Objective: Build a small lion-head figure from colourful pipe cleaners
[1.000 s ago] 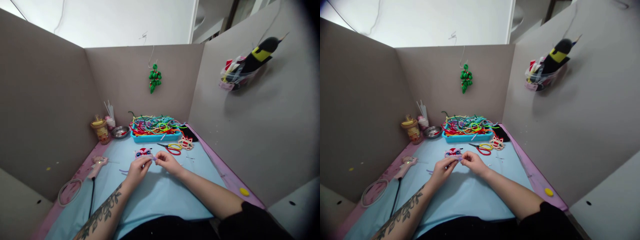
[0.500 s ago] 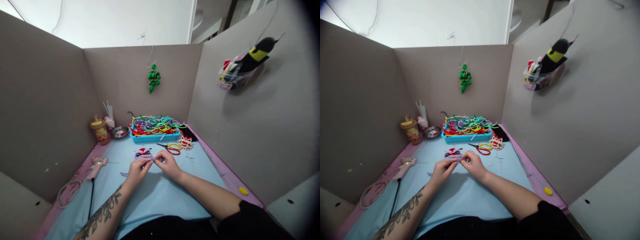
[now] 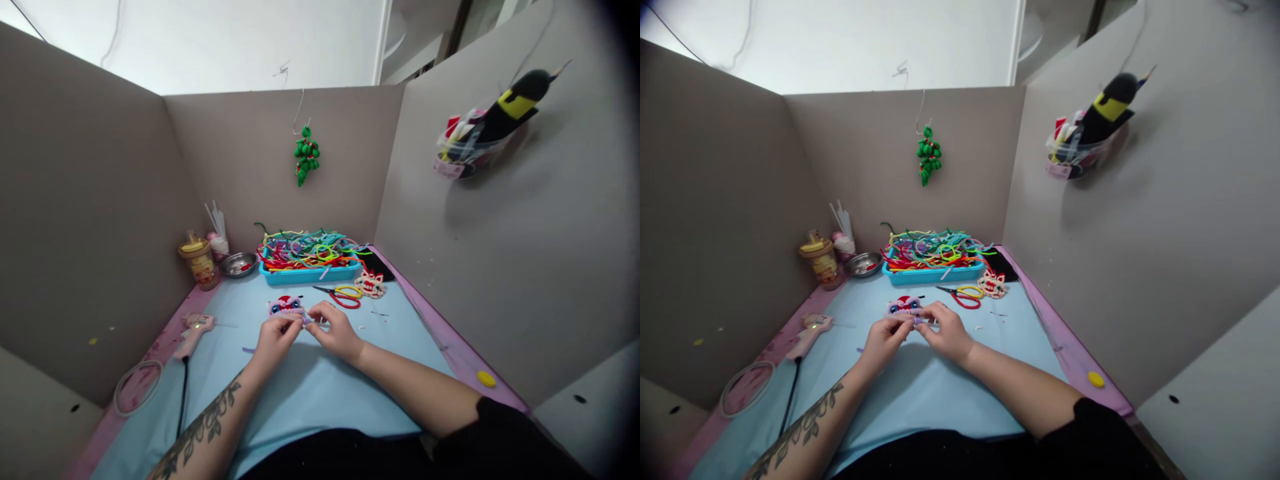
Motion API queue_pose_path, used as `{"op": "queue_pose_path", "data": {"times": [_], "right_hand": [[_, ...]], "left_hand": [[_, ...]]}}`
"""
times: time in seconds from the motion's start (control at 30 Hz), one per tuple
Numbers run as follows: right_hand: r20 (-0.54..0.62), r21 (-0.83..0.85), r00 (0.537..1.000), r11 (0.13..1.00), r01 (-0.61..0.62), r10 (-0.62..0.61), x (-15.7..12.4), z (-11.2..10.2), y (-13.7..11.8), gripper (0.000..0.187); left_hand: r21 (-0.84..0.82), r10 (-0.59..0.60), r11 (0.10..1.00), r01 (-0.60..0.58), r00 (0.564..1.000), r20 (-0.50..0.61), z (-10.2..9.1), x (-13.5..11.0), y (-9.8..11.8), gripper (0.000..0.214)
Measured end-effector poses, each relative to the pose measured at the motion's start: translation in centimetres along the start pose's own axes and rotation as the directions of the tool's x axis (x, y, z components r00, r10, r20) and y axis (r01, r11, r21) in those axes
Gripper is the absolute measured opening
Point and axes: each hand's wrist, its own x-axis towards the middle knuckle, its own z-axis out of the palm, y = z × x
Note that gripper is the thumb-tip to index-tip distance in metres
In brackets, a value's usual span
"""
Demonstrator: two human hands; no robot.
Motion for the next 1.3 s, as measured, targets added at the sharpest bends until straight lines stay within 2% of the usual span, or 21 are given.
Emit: {"op": "queue_pose_path", "data": {"times": [0.1, 0.17, 0.3, 0.4, 0.5, 0.63, 0.97, 1.3], "right_hand": [[0.054, 0.067, 0.996, 0.994, -0.081, 0.077, 0.5, -0.3, 0.1, 0.023], [0.162, 0.164, 0.976, 0.972, -0.171, 0.144, 0.8, -0.4, 0.4, 0.036], [0.45, 0.352, 0.868, 0.853, -0.386, 0.208, 1.3, -0.5, 1.1, 0.05], [0.505, 0.392, 0.827, 0.789, -0.473, 0.245, 1.3, -0.5, 1.3, 0.049], [0.48, 0.433, 0.827, 0.742, -0.513, 0.292, 1.3, -0.6, 1.3, 0.044], [0.393, 0.486, 0.861, 0.722, -0.493, 0.324, 1.3, -0.5, 1.2, 0.037], [0.292, 0.494, 0.892, 0.744, -0.45, 0.346, 1.4, -0.5, 1.2, 0.033], [0.232, 0.468, 0.894, 0.761, -0.448, 0.384, 1.4, -0.4, 1.0, 0.032]], "left_hand": [[0.025, 0.072, 0.997, -0.072, 0.997, 0.01, 0.0, 0.0, -0.3, 0.017], [0.048, 0.118, 0.992, -0.119, 0.993, 0.021, 0.0, -0.1, -0.5, 0.017], [0.07, 0.171, 0.982, -0.175, 0.983, 0.065, -0.1, -0.1, -0.6, 0.019], [0.079, 0.199, 0.976, -0.205, 0.977, 0.069, -0.2, 0.0, -0.7, 0.019], [0.075, 0.195, 0.977, -0.2, 0.979, 0.064, -0.3, 0.0, -0.7, 0.018], [0.11, 0.166, 0.98, -0.167, 0.986, 0.018, -0.2, 0.0, -0.4, 0.015], [0.147, 0.165, 0.976, -0.159, 0.986, -0.035, -0.3, 0.0, 0.0, 0.014], [0.166, 0.209, 0.965, -0.204, 0.978, -0.012, -0.1, 0.0, -0.3, 0.015]]}}
